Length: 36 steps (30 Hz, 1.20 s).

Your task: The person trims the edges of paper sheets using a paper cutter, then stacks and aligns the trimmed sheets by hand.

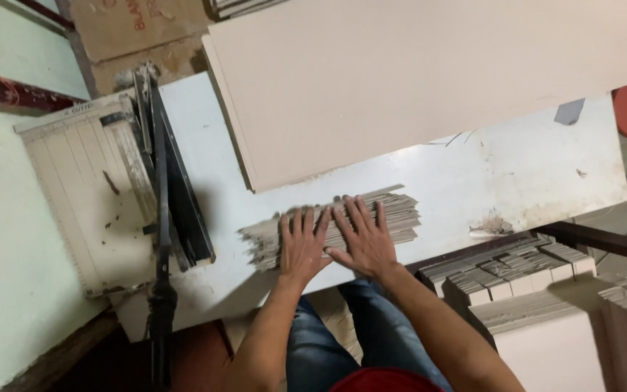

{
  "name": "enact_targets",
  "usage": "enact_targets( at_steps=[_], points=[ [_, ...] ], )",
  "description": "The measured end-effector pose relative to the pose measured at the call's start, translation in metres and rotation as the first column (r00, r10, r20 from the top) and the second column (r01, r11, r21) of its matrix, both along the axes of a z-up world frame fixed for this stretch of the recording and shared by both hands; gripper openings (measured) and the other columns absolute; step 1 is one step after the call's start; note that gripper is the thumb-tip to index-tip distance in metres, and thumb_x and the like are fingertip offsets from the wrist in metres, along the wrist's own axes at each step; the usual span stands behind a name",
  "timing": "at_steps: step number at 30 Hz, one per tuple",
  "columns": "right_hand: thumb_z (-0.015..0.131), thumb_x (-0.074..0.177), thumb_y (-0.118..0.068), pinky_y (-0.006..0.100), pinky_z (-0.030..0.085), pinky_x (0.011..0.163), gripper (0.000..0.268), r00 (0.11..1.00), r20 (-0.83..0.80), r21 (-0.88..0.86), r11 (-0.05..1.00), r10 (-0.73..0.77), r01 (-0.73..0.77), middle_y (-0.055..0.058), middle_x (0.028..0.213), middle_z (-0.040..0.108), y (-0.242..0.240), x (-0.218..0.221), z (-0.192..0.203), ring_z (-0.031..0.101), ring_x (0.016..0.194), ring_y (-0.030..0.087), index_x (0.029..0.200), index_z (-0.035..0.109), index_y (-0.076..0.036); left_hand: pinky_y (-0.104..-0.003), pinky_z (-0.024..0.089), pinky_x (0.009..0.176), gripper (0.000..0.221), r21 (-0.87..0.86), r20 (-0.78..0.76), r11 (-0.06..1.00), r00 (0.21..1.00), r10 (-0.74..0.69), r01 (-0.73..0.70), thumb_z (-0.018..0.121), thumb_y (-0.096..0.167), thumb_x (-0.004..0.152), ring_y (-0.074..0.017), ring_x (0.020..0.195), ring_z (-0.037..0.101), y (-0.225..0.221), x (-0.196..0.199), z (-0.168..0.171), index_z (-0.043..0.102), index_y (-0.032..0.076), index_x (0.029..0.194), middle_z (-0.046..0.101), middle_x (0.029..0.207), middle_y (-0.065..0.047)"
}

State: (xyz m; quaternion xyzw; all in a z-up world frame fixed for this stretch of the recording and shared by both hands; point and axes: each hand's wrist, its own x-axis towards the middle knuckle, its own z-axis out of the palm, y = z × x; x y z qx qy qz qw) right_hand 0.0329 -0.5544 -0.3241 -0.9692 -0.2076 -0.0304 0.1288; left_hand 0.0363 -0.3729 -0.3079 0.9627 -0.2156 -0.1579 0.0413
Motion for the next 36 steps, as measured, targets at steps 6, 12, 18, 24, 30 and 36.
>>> enact_targets(
  at_steps=[6,12,18,24,30,36],
  points=[
    [0.048,0.09,-0.078,0.069,0.014,0.121,0.083,0.996,0.054,0.034,0.997,-0.075,0.073,0.019,0.163,0.038,-0.009,-0.004,0.005,0.03,0.153,0.041,0.149,0.054,-0.02,-0.075,0.015,0.116,0.077,0.022,-0.011,1.0,1.0,0.01,-0.01,0.072,0.057,0.081,-0.0463,0.15,0.024,-0.006,0.006,0.029,0.056,0.014,0.143,0.029,0.164,-0.022],
    [0.032,0.088,-0.089,0.066,0.009,0.124,0.101,0.982,-0.166,-0.098,0.993,-0.088,0.072,0.014,0.166,0.033,-0.025,-0.023,-0.017,0.024,0.156,0.035,0.162,0.034,-0.02,-0.075,0.02,0.115,0.123,0.055,0.06,0.998,0.998,-0.014,0.011,0.085,0.058,0.065,-0.0474,0.149,0.026,-0.006,-0.011,0.015,0.022,0.021,0.164,0.027,0.164,-0.023],
    [0.055,0.081,-0.083,0.077,0.011,0.118,0.099,0.986,0.149,0.151,0.987,-0.07,0.047,0.021,0.167,0.028,-0.018,-0.002,-0.01,0.025,0.153,0.048,0.155,0.044,-0.019,-0.07,0.023,0.117,0.099,-0.025,-0.046,0.999,0.999,0.02,-0.021,0.068,0.068,0.081,-0.043,0.147,0.033,0.003,0.003,-0.003,0.032,0.023,0.161,0.035,0.16,-0.018],
    [0.042,0.085,-0.085,0.073,0.011,0.119,0.098,0.999,-0.052,-0.002,1.0,0.002,-0.003,0.018,0.163,0.037,-0.019,0.009,-0.033,0.032,0.151,0.041,0.161,0.036,-0.024,-0.075,0.011,0.119,0.114,0.024,-0.036,0.999,0.999,0.025,-0.024,0.073,0.065,0.075,-0.0471,0.154,0.015,0.0,0.027,0.008,0.018,0.022,0.165,0.013,0.17,-0.021],
    [0.038,0.088,-0.084,0.072,0.002,0.121,0.09,0.972,-0.234,-0.085,0.996,-0.038,0.018,0.015,0.171,0.024,-0.023,0.005,-0.032,0.015,0.158,0.04,0.158,0.041,-0.027,-0.074,0.012,0.118,0.108,0.074,-0.085,0.997,0.996,0.004,0.002,0.075,0.057,0.08,-0.046,0.153,0.016,-0.006,0.0,0.005,0.018,0.021,0.165,0.014,0.169,-0.021],
    [0.033,0.093,-0.083,0.066,-0.004,0.124,0.09,0.919,-0.388,-0.104,0.994,-0.074,0.036,0.015,0.17,0.02,-0.039,0.021,0.0,0.009,0.158,0.04,0.164,0.028,-0.028,-0.071,0.018,0.118,0.119,0.008,-0.079,1.0,0.997,-0.004,0.005,0.081,0.055,0.076,-0.0453,0.143,0.033,-0.004,0.022,-0.006,0.013,0.019,0.166,0.035,0.155,-0.023]
  ],
)
